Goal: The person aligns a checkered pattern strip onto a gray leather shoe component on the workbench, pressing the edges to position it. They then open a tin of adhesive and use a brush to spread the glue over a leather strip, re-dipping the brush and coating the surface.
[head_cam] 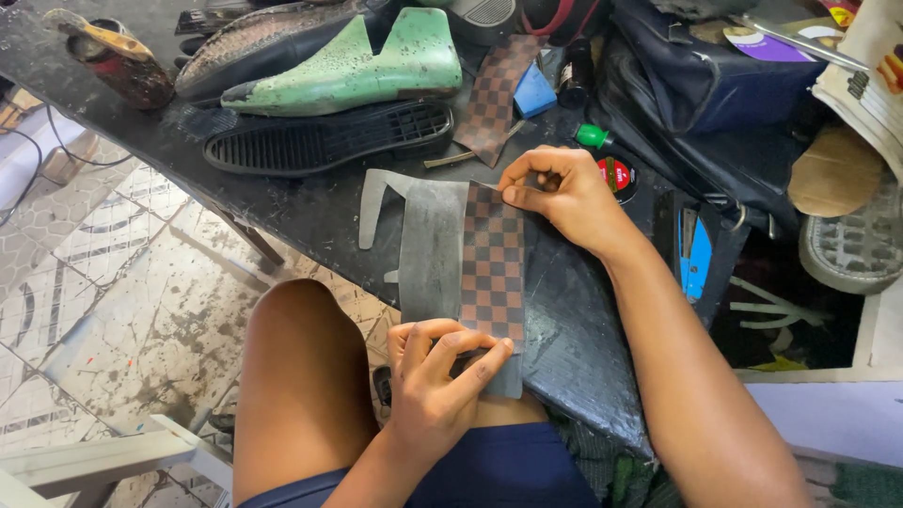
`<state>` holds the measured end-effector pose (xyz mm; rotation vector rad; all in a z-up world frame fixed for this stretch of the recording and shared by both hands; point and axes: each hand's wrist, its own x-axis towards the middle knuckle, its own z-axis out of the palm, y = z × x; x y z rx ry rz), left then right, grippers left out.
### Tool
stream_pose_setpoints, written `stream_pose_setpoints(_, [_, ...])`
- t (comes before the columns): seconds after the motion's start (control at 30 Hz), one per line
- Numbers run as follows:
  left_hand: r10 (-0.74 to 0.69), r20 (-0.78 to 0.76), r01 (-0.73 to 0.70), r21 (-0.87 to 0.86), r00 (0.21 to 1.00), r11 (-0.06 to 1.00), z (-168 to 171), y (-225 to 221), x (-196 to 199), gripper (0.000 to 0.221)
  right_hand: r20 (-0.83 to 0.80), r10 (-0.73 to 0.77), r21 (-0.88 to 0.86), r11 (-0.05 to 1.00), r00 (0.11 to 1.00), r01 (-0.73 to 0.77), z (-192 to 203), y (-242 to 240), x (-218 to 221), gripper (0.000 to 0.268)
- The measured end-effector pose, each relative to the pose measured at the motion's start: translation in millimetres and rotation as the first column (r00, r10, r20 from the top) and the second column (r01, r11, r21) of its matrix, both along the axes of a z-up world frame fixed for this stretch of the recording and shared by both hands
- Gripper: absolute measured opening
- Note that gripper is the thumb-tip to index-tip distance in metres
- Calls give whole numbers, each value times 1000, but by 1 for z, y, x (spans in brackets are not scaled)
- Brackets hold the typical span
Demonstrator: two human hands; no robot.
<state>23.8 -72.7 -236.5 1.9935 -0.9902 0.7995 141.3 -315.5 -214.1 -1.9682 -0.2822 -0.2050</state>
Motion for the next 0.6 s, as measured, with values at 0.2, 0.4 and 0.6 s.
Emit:
stream_pose_setpoints(0.2, [26,33,-27,22,999,999,-3,-2,-2,22,-24,-17,74,997,1000,19,-1,1,-1,12])
stream_pose_setpoints(0.4, [37,28,-38,18,999,999,-8,-2,-1,21,-20,-21,49,999,1000,22,-6,-3,3,11])
stream_pose_setpoints(0.6, [37,10,-37,6,999,999,-10,-4,-1,20,-44,-4,68,998,999,7,-6,-3,4,13])
